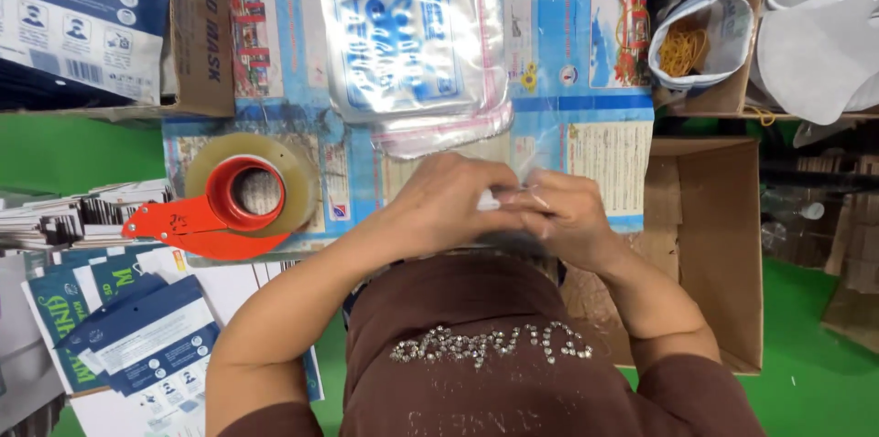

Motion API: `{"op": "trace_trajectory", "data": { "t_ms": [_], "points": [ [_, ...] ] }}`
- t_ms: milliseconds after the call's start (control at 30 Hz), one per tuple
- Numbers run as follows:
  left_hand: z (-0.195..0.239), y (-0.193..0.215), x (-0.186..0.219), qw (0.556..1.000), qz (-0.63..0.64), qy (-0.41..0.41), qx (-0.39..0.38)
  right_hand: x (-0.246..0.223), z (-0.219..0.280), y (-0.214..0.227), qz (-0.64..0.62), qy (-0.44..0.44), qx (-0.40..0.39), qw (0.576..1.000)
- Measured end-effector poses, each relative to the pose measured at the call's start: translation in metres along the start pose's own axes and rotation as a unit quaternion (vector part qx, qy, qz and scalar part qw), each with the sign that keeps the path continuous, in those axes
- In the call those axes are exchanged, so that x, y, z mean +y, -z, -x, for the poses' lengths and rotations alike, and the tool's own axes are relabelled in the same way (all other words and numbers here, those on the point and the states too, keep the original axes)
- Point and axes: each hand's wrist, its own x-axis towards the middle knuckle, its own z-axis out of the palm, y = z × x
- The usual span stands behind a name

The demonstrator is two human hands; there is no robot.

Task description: The recorder is taking face masks from a conveyor belt and putting them into individual plastic bags.

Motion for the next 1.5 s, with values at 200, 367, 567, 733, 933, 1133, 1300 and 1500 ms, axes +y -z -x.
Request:
{"op": "trace_trajectory", "data": {
  "t_ms": [200, 367, 567, 733, 933, 1133, 1300, 1500],
  "points": [
    [0.015, -0.007, -0.032, 0.99, 0.112, 0.067, 0.053, -0.02, 0.014, 0.033, 0.122, -0.039, 0.393, 0.911],
    [0.017, -0.025, -0.045, 0.962, 0.261, 0.068, 0.05, -0.061, -0.011, 0.028, 0.216, 0.168, 0.215, 0.937],
    [0.023, -0.028, -0.015, 0.964, 0.243, -0.063, 0.087, -0.063, -0.041, 0.021, 0.271, 0.162, 0.188, 0.93],
    [0.024, -0.029, -0.001, 0.971, 0.219, 0.076, 0.053, -0.062, -0.051, 0.027, 0.325, 0.168, 0.17, 0.915],
    [0.016, -0.032, -0.009, 0.979, 0.187, 0.047, 0.063, -0.048, -0.037, 0.047, 0.32, 0.181, 0.157, 0.916],
    [0.005, -0.035, -0.047, 0.912, 0.404, 0.072, 0.021, 0.05, 0.102, 0.152, -0.318, 0.06, 0.429, 0.843],
    [-0.004, -0.038, -0.036, 0.889, 0.447, 0.104, 0.012, 0.258, 0.311, 0.086, -0.457, 0.038, 0.393, 0.797],
    [-0.012, -0.051, -0.031, 0.882, 0.457, 0.114, -0.001, 0.389, 0.362, -0.015, -0.125, -0.138, 0.407, 0.894]
  ]
}}
